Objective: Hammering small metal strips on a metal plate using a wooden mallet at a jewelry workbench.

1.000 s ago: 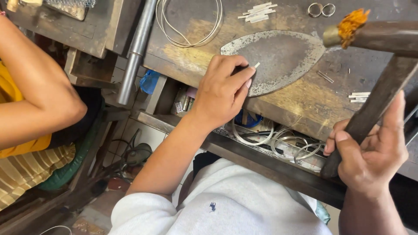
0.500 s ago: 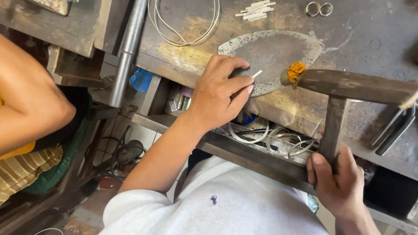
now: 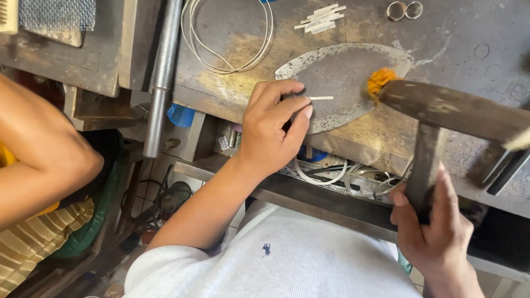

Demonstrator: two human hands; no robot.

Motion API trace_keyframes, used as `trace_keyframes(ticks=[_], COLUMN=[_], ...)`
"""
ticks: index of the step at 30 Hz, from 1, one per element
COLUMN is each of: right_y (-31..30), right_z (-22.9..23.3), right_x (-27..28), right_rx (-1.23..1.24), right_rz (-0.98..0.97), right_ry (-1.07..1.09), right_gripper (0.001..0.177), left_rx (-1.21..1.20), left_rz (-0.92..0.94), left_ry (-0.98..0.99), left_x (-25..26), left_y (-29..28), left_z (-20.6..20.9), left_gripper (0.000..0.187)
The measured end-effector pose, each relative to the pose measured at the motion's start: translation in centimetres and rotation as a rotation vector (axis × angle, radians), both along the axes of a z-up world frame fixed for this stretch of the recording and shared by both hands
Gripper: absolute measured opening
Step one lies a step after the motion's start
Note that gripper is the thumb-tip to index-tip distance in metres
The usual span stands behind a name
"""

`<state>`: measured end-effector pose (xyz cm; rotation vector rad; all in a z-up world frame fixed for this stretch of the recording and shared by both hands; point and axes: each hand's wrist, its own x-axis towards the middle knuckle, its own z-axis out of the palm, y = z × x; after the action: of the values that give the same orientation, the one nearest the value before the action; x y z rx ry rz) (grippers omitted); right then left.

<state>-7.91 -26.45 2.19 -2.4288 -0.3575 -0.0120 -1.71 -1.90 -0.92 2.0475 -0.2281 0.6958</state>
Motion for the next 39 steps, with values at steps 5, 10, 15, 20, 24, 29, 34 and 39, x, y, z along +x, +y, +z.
trace_keyframes(ticks=[5,10,15,20,24,29,34,39], right_y=[-1.9,-0.3,-1.2,0.8,0.9,1.0,2.1,1.1], right_z=[-3.8,-3.4,-3.7,-4.0,-3.4,-3.9,-2.6,-3.3], right_x=[-0.6,-0.1,-0.6,0.4,0.4,0.4,0.8,0.1], right_rx=[-0.300,-0.265,-0.229,-0.224,-0.225,-0.235,-0.192,-0.242], right_rz=[0.114,0.147,0.164,0.219,0.200,0.216,0.234,0.218], right_ry=[-0.279,-0.242,-0.411,-0.260,-0.238,-0.318,-0.221,-0.336], right_gripper=[0.063,0.057,0.063,0.057,0.057,0.059,0.058,0.057], left_rx=[-0.045,-0.156,-0.118,-0.132,-0.124,-0.122,-0.121,-0.118], left_rz=[-0.085,-0.123,-0.068,-0.047,-0.047,-0.044,-0.051,-0.034], left_ry=[0.130,0.065,0.011,0.014,-0.002,0.012,0.011,0.028], left_x=[0.7,1.2,0.9,0.9,0.8,0.9,0.8,0.8], left_y=[2.1,2.5,2.5,2.3,2.4,2.5,2.4,2.4], left_z=[0.9,0.5,0.4,0.3,0.3,0.2,0.4,0.4], left_gripper=[0.011,0.005,0.008,0.007,0.008,0.008,0.008,0.009])
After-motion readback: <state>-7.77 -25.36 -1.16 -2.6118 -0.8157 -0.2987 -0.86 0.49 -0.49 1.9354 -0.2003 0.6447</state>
